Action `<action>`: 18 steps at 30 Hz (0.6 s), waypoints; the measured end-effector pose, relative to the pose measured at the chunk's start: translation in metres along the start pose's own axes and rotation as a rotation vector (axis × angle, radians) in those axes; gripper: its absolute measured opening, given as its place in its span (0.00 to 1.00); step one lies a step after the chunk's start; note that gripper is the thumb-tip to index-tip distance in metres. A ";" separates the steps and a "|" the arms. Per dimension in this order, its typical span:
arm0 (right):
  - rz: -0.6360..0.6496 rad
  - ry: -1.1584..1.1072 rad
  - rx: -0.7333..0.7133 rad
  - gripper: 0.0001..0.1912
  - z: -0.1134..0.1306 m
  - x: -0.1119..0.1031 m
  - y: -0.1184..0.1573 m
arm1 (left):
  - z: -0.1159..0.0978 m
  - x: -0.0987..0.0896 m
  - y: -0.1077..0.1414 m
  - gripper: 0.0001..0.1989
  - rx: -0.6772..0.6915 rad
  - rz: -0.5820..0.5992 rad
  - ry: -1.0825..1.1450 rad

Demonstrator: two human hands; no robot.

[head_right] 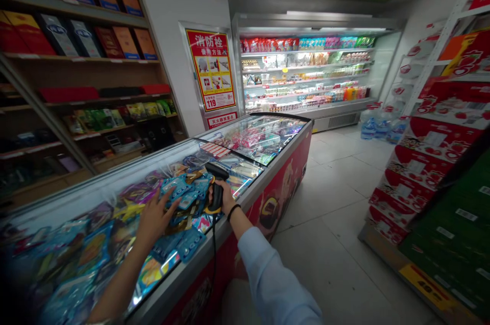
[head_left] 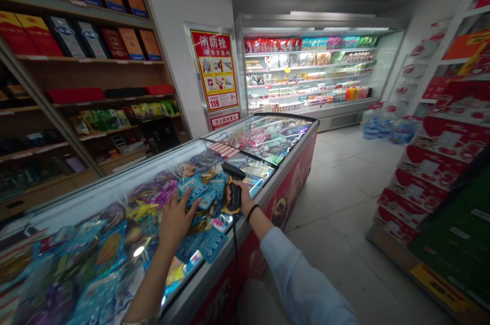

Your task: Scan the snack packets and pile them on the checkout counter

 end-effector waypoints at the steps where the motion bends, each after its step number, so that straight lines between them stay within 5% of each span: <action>1: -0.007 -0.004 0.015 0.15 -0.001 -0.001 0.000 | 0.000 0.000 0.001 0.29 -0.010 0.012 0.008; 9: -0.048 -0.037 0.076 0.15 -0.008 -0.008 -0.003 | 0.010 0.007 -0.003 0.24 0.075 0.033 0.126; 18: -0.044 0.009 0.067 0.15 -0.009 -0.009 -0.005 | 0.017 0.008 -0.007 0.36 -0.036 0.029 0.152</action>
Point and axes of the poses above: each hand's wrist, its own y-axis away from the middle knuckle, its own x-axis out of the palm, z = x × y, the point moved 8 cm from there along -y, towards the middle knuckle, and after that the axes turned 11 degrees about -x, right-handed, at the moved point
